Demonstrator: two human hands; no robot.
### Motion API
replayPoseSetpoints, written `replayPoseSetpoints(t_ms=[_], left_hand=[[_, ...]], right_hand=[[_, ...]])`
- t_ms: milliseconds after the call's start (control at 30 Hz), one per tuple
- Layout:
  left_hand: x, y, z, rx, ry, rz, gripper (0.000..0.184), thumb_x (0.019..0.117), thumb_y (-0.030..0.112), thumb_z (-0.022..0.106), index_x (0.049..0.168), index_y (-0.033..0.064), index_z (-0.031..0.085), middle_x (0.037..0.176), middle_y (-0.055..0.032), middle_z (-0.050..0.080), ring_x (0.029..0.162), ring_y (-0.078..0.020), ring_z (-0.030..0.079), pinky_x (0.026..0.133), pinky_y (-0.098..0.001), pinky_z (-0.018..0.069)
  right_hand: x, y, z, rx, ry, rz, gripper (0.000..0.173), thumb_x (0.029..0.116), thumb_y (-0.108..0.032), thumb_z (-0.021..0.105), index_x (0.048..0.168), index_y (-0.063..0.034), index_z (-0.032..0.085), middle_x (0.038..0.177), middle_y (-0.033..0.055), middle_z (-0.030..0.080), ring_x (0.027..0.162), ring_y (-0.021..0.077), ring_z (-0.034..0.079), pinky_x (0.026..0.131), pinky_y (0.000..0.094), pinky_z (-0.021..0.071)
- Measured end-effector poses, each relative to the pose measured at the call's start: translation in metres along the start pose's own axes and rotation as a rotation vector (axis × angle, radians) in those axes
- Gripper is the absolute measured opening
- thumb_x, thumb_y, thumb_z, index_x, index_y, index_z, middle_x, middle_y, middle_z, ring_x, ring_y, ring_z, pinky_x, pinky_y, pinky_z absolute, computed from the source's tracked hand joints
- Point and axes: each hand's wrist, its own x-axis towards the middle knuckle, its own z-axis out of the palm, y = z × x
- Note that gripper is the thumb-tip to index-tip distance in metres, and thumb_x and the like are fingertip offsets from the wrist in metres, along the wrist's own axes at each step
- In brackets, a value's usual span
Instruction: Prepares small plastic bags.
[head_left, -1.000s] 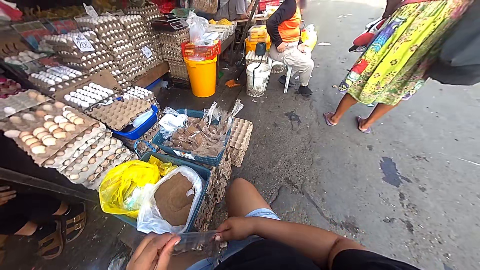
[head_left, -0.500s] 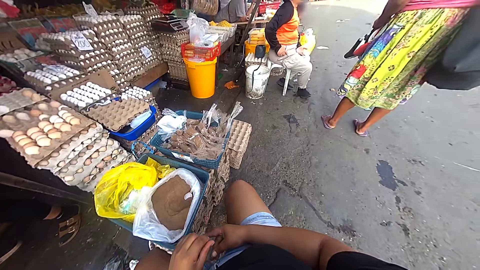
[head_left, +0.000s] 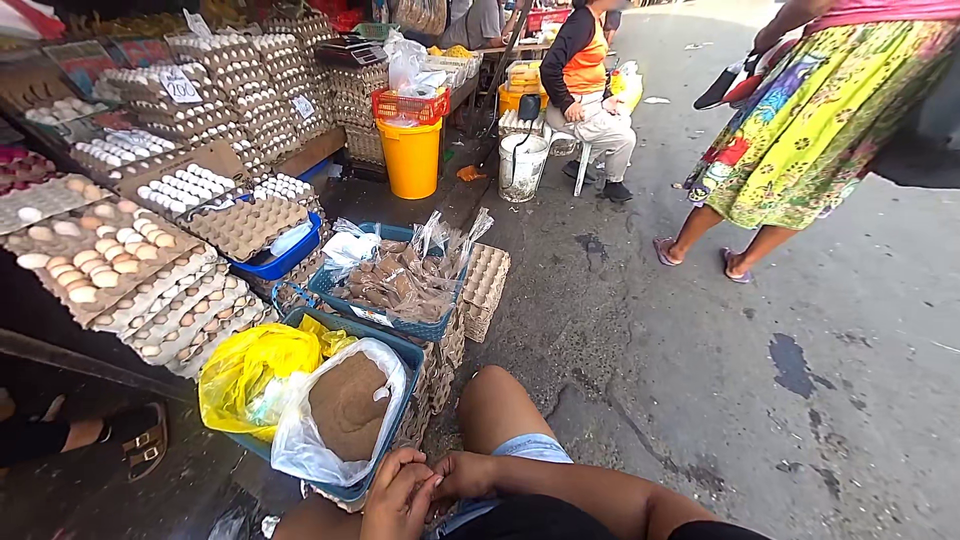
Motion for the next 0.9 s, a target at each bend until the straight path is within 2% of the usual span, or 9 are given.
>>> replayPoseSetpoints(t_ms=[133,200,333,367,433,500,600,700,900], left_hand=[[-0.007,-0.007,0.003,-0.016,-0.047,-0.164,0.043,0.0800,0.021,0.084,0.117,-0.0003,0.073,0.113,-0.0193,0.069,0.099,-0.0175,0.069,0.085,-0.0285,0.0579],[-0.009,-0.012,0.004,-0.035,-0.070,-0.300,0.061,0.0761,0.019,0.086,0.130,-0.0020,0.066,0.113,-0.0186,0.068,0.090,-0.0158,0.067,0.077,-0.0265,0.0560],[-0.006,-0.017,0.013,-0.412,0.028,-0.701,0.107,0.0736,0.000,0.084,0.159,-0.0040,0.019,0.078,-0.0020,0.061,0.060,-0.0059,0.060,0.059,-0.0210,0.0537],[-0.006,-0.018,0.015,-0.515,0.049,-0.771,0.105,0.0762,-0.001,0.080,0.159,-0.0011,0.016,0.068,0.0008,0.058,0.055,-0.0051,0.058,0.056,-0.0211,0.0524],[-0.009,-0.017,0.020,-0.588,0.023,-0.823,0.064,0.0870,0.002,0.072,0.145,-0.0050,0.045,0.066,0.0006,0.061,0.055,-0.0042,0.057,0.056,-0.0222,0.0504],[-0.014,-0.015,0.025,-0.510,-0.038,-0.808,0.019,0.0939,0.005,0.068,0.110,-0.0035,0.072,0.083,-0.0020,0.073,0.071,-0.0026,0.065,0.070,-0.0220,0.0553],[-0.020,-0.018,0.032,-0.439,-0.028,-0.714,0.006,0.0854,0.003,0.074,0.091,0.0009,0.077,0.091,-0.0048,0.071,0.078,-0.0038,0.067,0.074,-0.0204,0.0582],[-0.022,-0.022,0.033,-0.412,0.019,-0.624,0.007,0.0784,0.005,0.081,0.083,0.0025,0.076,0.096,-0.0056,0.065,0.081,-0.0024,0.064,0.073,-0.0156,0.0556],[-0.021,-0.013,0.025,-0.424,0.056,-0.481,0.011,0.0898,0.004,0.070,0.094,0.0016,0.080,0.103,-0.0064,0.074,0.096,-0.0055,0.069,0.088,-0.0209,0.0570]], right_hand=[[0.000,-0.002,0.000,0.055,0.046,0.059,0.018,0.1075,-0.009,0.048,0.113,-0.0060,0.064,0.101,-0.0019,0.074,0.090,0.0075,0.071,0.084,0.0282,0.0586],[0.002,0.001,-0.004,0.082,0.071,0.095,0.019,0.1077,-0.010,0.048,0.119,-0.0043,0.063,0.102,-0.0007,0.073,0.089,0.0077,0.071,0.083,0.0281,0.0580],[0.007,0.007,-0.013,0.131,0.076,0.110,0.018,0.1071,-0.010,0.051,0.120,-0.0061,0.062,0.106,-0.0002,0.073,0.092,0.0088,0.071,0.084,0.0283,0.0579],[0.007,0.007,-0.014,0.128,0.062,0.108,0.019,0.1067,-0.010,0.051,0.122,-0.0065,0.063,0.108,0.0001,0.073,0.092,0.0092,0.071,0.084,0.0287,0.0577],[0.006,0.007,-0.013,0.084,0.037,0.119,0.023,0.1047,-0.007,0.053,0.125,-0.0056,0.062,0.111,0.0016,0.072,0.094,0.0102,0.069,0.085,0.0308,0.0569],[0.007,0.008,-0.013,0.028,0.025,0.131,0.033,0.1010,-0.004,0.058,0.133,-0.0056,0.054,0.113,0.0030,0.068,0.096,0.0103,0.067,0.085,0.0318,0.0558],[0.007,0.008,-0.014,0.035,0.025,0.139,0.043,0.1000,-0.002,0.058,0.142,-0.0065,0.048,0.114,0.0059,0.066,0.095,0.0129,0.066,0.083,0.0333,0.0559],[0.007,0.010,-0.015,0.031,0.051,0.152,0.020,0.1050,-0.009,0.054,0.123,-0.0063,0.060,0.104,0.0007,0.072,0.091,0.0097,0.070,0.083,0.0305,0.0576],[0.013,0.018,-0.018,-0.051,0.057,0.174,0.016,0.1048,-0.016,0.058,0.115,-0.0054,0.065,0.105,0.0000,0.072,0.093,0.0089,0.069,0.084,0.0306,0.0572]])
